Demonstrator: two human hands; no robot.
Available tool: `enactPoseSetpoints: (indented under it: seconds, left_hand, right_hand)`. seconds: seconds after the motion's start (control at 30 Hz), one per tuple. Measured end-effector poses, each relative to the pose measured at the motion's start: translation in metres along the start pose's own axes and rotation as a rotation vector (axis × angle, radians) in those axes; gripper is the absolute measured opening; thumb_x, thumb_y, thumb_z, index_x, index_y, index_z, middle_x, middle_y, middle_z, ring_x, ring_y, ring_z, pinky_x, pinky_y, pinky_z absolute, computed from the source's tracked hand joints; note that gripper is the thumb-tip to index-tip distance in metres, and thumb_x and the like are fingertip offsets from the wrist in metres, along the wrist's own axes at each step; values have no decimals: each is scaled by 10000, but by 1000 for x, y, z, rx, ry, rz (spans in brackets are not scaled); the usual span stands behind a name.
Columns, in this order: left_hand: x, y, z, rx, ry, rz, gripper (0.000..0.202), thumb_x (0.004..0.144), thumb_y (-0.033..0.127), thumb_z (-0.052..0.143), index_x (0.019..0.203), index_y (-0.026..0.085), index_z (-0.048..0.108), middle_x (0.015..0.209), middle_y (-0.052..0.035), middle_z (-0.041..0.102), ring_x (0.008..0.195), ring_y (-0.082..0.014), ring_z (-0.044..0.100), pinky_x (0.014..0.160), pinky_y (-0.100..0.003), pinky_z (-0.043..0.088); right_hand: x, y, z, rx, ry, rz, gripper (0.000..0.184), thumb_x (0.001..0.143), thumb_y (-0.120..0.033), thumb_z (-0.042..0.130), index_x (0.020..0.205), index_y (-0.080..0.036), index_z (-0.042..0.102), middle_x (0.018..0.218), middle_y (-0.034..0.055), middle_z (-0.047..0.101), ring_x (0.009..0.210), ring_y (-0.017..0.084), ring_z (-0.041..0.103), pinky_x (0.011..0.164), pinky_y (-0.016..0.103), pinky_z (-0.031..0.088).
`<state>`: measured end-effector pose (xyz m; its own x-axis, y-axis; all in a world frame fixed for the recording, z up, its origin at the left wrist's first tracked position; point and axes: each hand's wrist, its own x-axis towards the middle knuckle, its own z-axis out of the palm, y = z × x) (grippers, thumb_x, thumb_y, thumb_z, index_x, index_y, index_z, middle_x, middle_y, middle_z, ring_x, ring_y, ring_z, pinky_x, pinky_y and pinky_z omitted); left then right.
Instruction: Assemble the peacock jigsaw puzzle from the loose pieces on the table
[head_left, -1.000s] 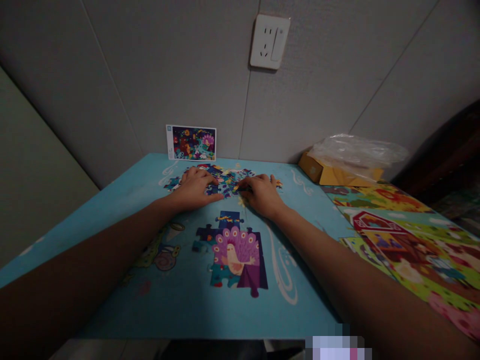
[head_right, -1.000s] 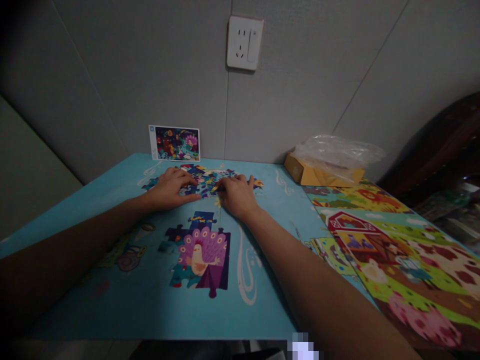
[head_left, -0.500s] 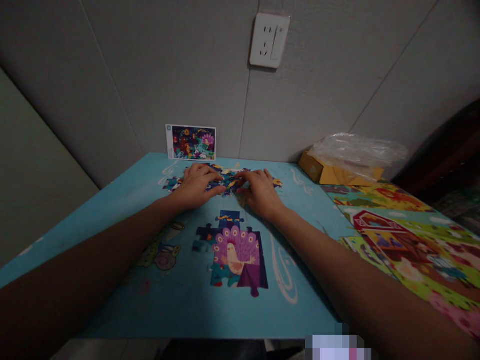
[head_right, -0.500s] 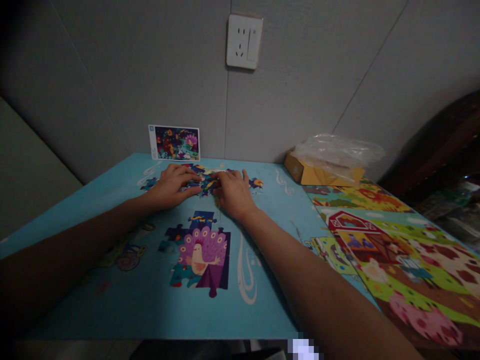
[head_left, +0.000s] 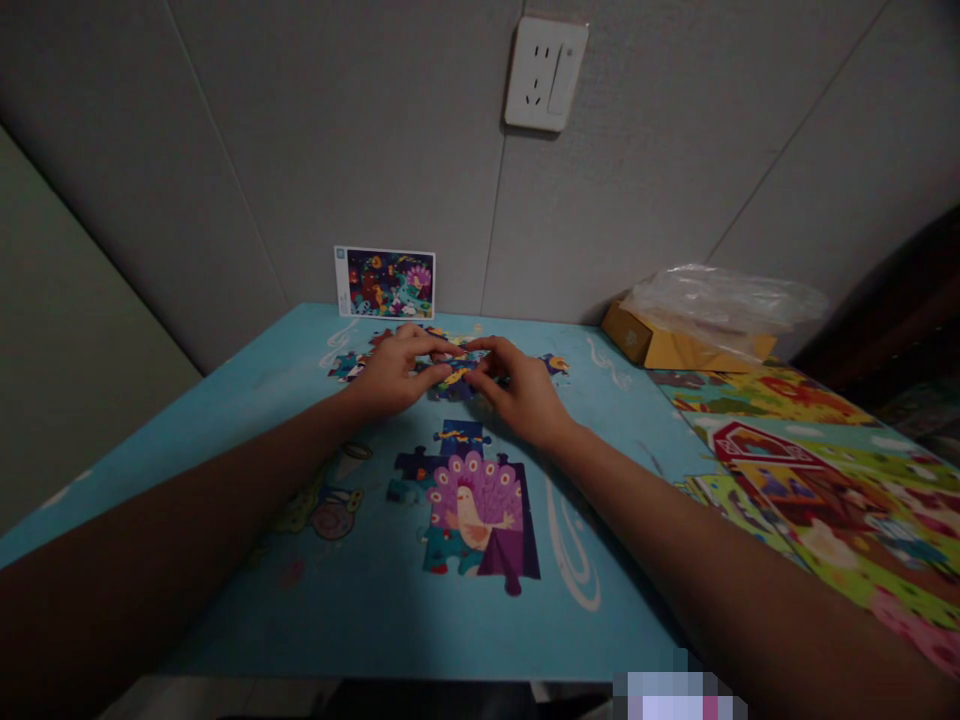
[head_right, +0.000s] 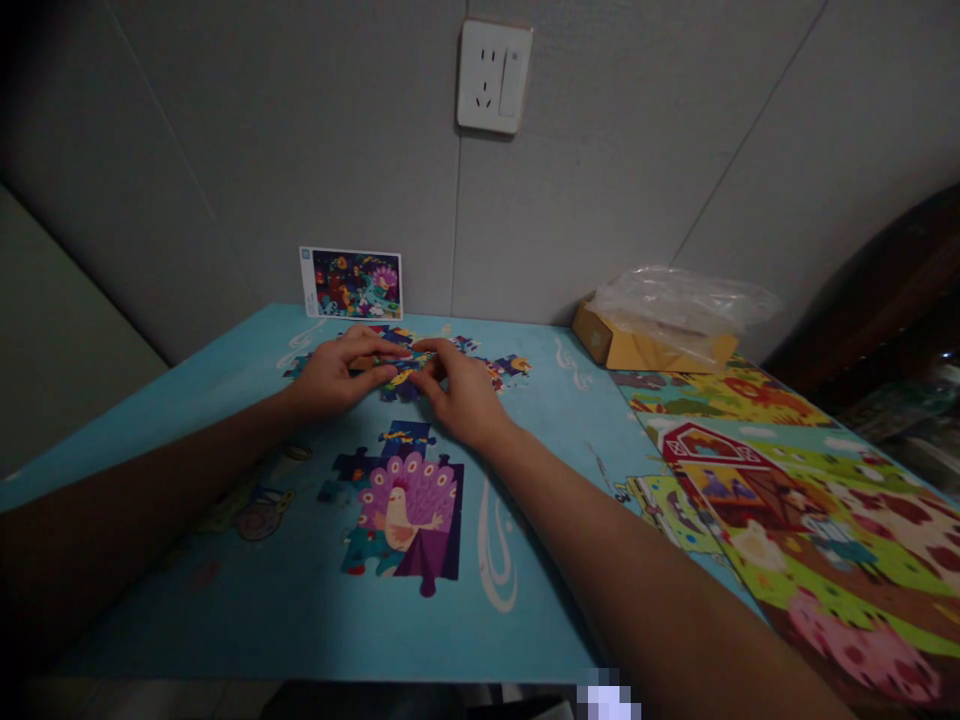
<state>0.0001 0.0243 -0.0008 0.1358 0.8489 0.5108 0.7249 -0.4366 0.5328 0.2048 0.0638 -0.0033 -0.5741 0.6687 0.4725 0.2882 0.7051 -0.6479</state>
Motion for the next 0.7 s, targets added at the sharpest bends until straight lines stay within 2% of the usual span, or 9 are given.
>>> enactPoseSetpoints:
  seconds: [0.13, 0.3, 0.43, 0.6, 0.7]
  left_hand:
    - [0, 6, -3, -120, 83, -58, 287, 828, 370, 640, 1010, 181, 753, 950, -72, 680, 913, -211, 623, 902, -382, 496]
    - [1, 5, -2, -156, 106, -107, 270, 816, 395, 654, 938, 181, 764, 932, -65, 705, 843, -189, 636, 831, -344, 513]
    - [1, 5, -4, -141, 85, -98, 276, 813, 398, 649, 928, 176, 766, 901, -63, 695, 821, -180, 627, 812, -327, 508]
    - [2, 2, -15, -27, -92, 112, 228, 763, 379, 666, 818, 181, 763, 774, -55, 639, 776, -183, 599, 750, -331, 479]
    - [4, 0, -24, -83, -290, 81, 230, 766, 397, 648, 737, 177, 711, 667, -30, 630, 650, -156, 585, 637, -288, 451]
  right_hand:
    - [-2, -2, -1, 40, -33, 94, 195, 894, -317, 625, 964, -153, 704, 707, 11, 682, 655, 141, 594, 708, 277, 429]
    - [-3, 0, 0, 115, -42, 92, 222, 915, -319, 565, 828, -158, 690, 670, -2, 661, 628, 124, 558, 644, 252, 382]
    - [-2, 1, 0, 101, -64, 106, 335, 940, -328, 509, 692, -157, 654, 637, 7, 633, 626, 122, 533, 626, 251, 360]
    - [-3, -5, -1, 82, -122, 139, 328, 920, -297, 530, 638, -157, 626, 606, 6, 618, 587, 113, 502, 619, 256, 360]
    - [-6, -11, 3, 113, -197, 143, 306, 913, -302, 537, 661, -157, 630, 616, 9, 635, 574, 111, 510, 603, 255, 365]
